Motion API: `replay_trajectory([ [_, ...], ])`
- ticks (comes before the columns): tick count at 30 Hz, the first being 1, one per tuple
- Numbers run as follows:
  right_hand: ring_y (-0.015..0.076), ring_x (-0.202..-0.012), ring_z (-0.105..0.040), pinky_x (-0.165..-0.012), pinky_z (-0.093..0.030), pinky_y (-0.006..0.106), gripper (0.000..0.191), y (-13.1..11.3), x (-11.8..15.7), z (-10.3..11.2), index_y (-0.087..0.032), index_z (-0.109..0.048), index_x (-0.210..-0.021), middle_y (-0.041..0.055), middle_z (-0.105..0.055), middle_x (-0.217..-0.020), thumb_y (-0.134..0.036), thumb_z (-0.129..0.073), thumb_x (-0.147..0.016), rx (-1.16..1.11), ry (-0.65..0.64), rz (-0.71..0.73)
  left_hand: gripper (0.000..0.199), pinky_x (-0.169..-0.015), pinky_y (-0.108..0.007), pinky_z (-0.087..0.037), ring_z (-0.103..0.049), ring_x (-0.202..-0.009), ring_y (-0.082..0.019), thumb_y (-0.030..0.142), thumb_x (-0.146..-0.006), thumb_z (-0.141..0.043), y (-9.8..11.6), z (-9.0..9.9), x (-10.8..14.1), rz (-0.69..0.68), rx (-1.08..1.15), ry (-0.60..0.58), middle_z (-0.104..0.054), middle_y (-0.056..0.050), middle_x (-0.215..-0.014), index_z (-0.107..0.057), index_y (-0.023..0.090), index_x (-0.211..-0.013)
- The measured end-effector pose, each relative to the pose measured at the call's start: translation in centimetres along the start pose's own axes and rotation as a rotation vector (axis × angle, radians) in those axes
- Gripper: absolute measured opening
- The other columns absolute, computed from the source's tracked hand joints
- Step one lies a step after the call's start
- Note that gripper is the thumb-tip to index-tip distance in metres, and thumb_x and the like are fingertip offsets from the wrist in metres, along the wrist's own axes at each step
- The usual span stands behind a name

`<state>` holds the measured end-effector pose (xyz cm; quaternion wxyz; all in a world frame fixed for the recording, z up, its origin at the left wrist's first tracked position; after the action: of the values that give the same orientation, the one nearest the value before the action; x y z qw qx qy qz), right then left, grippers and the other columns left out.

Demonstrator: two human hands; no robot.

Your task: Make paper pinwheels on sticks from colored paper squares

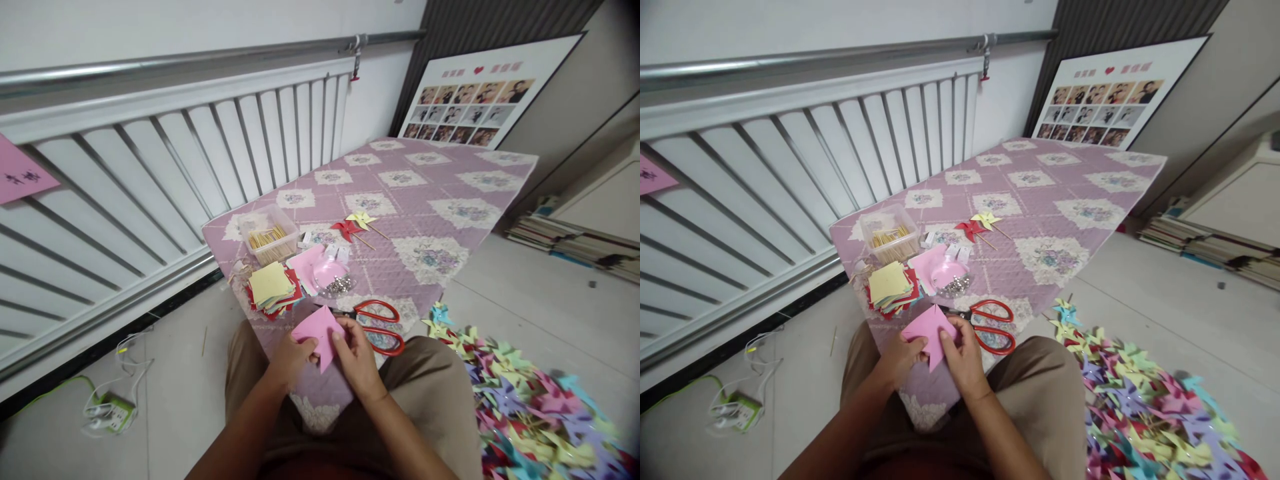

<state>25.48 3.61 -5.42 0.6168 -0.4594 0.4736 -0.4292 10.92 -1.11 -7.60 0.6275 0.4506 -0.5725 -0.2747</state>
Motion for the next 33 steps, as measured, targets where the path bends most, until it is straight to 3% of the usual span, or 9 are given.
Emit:
replay_trajectory([
  [4,0.0228,-0.091,-0.063,-0.079,-0.050,0.035,0.045,0.4,-1.1,0.4,-0.023,-0.052,-0.117,0.0068,-0.066,-0.103,-0.050,-0.062,-0.082,-0.250,-0.127,-0.279,0.010,-0.052,-0.027,-0.042,-0.053,-0.051,-0.014,0.024,-0.071,-0.058,1.5,0.3,1.2,-0.030,-0.115,-0.008,-0.061,-0.001,-0.059,-0.064,0.017,-0.074],
  [9,0.0145,-0.064,-0.061,-0.062,-0.046,0.026,0.035,-1.6,-1.0,-0.5,-0.019,-0.067,-0.097,0.0008,-0.070,-0.081,-0.048,-0.071,-0.077,-0.427,-0.491,-0.517,0.012,-0.052,-0.025,-0.040,-0.053,-0.052,-0.014,0.028,-0.072,-0.057,2.9,1.1,2.3,-0.082,-0.234,-0.026,-0.059,-0.001,-0.058,-0.061,0.018,-0.067],
  [12,0.0149,-0.061,-0.062,-0.062,-0.047,0.028,0.036,-2.8,-0.5,-1.1,-0.017,-0.071,-0.091,0.0017,-0.072,-0.076,-0.048,-0.076,-0.072,-0.459,-0.594,-0.586,0.013,-0.054,-0.026,-0.041,-0.052,-0.053,-0.014,0.028,-0.072,-0.058,3.4,1.2,2.8,-0.105,-0.270,-0.055,-0.060,-0.001,-0.058,-0.062,0.017,-0.065],
  [18,0.0184,-0.065,-0.065,-0.064,-0.049,0.030,0.040,-2.7,0.0,-1.6,-0.017,-0.073,-0.092,0.0034,-0.075,-0.078,-0.043,-0.082,-0.063,-0.353,-0.555,-0.643,0.011,-0.054,-0.025,-0.042,-0.053,-0.053,-0.014,0.026,-0.068,-0.058,4.5,1.2,3.7,-0.081,-0.310,-0.026,-0.058,0.001,-0.056,-0.064,0.017,-0.069],
  [23,0.0192,-0.072,-0.067,-0.070,-0.049,0.031,0.042,-2.7,0.0,-1.9,-0.017,-0.074,-0.100,0.0041,-0.077,-0.085,-0.039,-0.080,-0.065,-0.257,-0.584,-0.576,0.011,-0.055,-0.025,-0.041,-0.052,-0.054,-0.013,0.023,-0.067,-0.059,4.1,1.3,3.5,-0.091,-0.321,-0.043,-0.059,0.002,-0.058,-0.066,0.016,-0.071],
  [29,0.0179,-0.062,-0.064,-0.062,-0.047,0.028,0.028,-3.0,0.3,-2.1,-0.015,-0.075,-0.086,0.0023,-0.075,-0.073,-0.031,-0.078,-0.064,-0.195,-0.505,-0.639,0.013,-0.055,-0.024,-0.039,-0.050,-0.054,-0.012,0.023,-0.070,-0.058,3.2,1.5,3.1,-0.100,-0.265,-0.087,-0.058,0.001,-0.059,-0.067,0.014,-0.074],
  [33,0.0178,-0.059,-0.064,-0.059,-0.046,0.028,0.026,-2.7,0.3,-2.0,-0.015,-0.072,-0.081,0.0022,-0.075,-0.069,-0.033,-0.077,-0.063,-0.222,-0.460,-0.674,0.026,-0.058,-0.023,-0.040,-0.053,-0.061,-0.012,0.025,-0.073,-0.060,3.0,1.7,3.7,-0.110,-0.108,-0.135,-0.062,-0.001,-0.071,-0.067,0.013,-0.095],
])
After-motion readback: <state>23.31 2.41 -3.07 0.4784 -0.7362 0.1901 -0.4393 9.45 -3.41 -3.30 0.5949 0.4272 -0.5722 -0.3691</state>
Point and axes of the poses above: each hand's wrist, its own x-axis away from the middle knuckle, its own z-axis out of the back of the hand, y = z × x, the point moved 5 cm from there along -x, towards the middle knuckle
